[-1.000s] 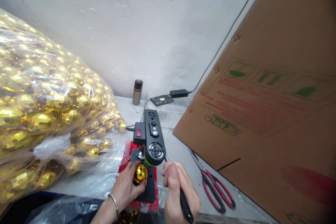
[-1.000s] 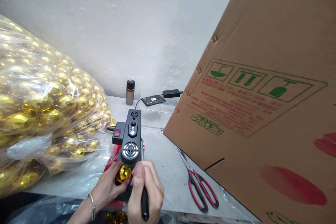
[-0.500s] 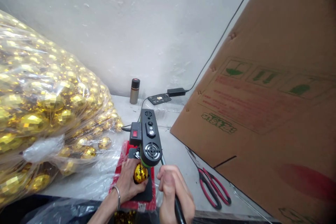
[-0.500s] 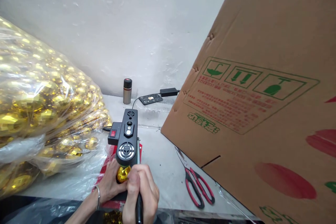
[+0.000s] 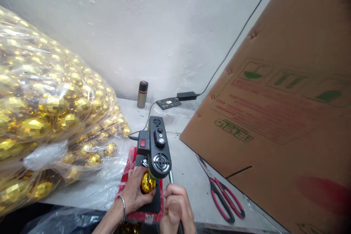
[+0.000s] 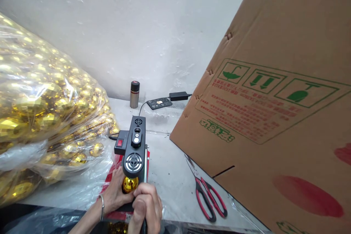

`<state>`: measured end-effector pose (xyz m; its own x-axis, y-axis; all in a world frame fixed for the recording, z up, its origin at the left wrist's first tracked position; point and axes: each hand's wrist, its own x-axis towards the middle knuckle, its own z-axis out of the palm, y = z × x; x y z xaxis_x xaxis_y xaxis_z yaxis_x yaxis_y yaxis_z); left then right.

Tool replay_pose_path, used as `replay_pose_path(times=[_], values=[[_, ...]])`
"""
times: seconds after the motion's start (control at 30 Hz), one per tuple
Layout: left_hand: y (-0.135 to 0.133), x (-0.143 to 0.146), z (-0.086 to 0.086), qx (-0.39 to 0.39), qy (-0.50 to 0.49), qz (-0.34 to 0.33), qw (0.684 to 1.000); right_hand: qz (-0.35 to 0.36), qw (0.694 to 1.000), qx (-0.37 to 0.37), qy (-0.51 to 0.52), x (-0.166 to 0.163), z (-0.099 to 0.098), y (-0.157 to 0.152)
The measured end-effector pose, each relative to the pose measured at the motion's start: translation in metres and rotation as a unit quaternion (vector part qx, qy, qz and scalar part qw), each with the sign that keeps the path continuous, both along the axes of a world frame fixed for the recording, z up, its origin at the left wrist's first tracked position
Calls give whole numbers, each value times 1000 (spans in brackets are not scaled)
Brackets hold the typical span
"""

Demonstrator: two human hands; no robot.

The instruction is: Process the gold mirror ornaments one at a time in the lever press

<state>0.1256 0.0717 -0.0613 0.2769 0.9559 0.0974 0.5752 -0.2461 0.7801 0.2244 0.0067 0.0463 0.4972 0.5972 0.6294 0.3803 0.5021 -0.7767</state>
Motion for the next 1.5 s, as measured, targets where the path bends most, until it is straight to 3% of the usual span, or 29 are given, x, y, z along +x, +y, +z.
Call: replay_pose_path(times=[0.17,0.37,0.73,1.03,1.23,1.37,1.5], values=[[-1,0,8,-5,-1,-2,1000,4,1000,11,0,3,-8,3],[-2,0,11,-5,14,-4,1000,-41,995,77,-49,7,-21,13],[-1,1,9,-7,3,-5,1000,-34,999,34,21,-7,-10,8],[-1,3,0,11,-3,-1,1000,-44,998,46,15,-7,-14,11],[-1,3,-1,17,-3,3,1000,-31,994,90,-46,4,-23,15],[0,3,-1,15,-3,-4,1000,-7,999,45,-2,4,-25,10],[0,4,-3,19,3,2,1000,-4,999,50,6,0,-25,9]])
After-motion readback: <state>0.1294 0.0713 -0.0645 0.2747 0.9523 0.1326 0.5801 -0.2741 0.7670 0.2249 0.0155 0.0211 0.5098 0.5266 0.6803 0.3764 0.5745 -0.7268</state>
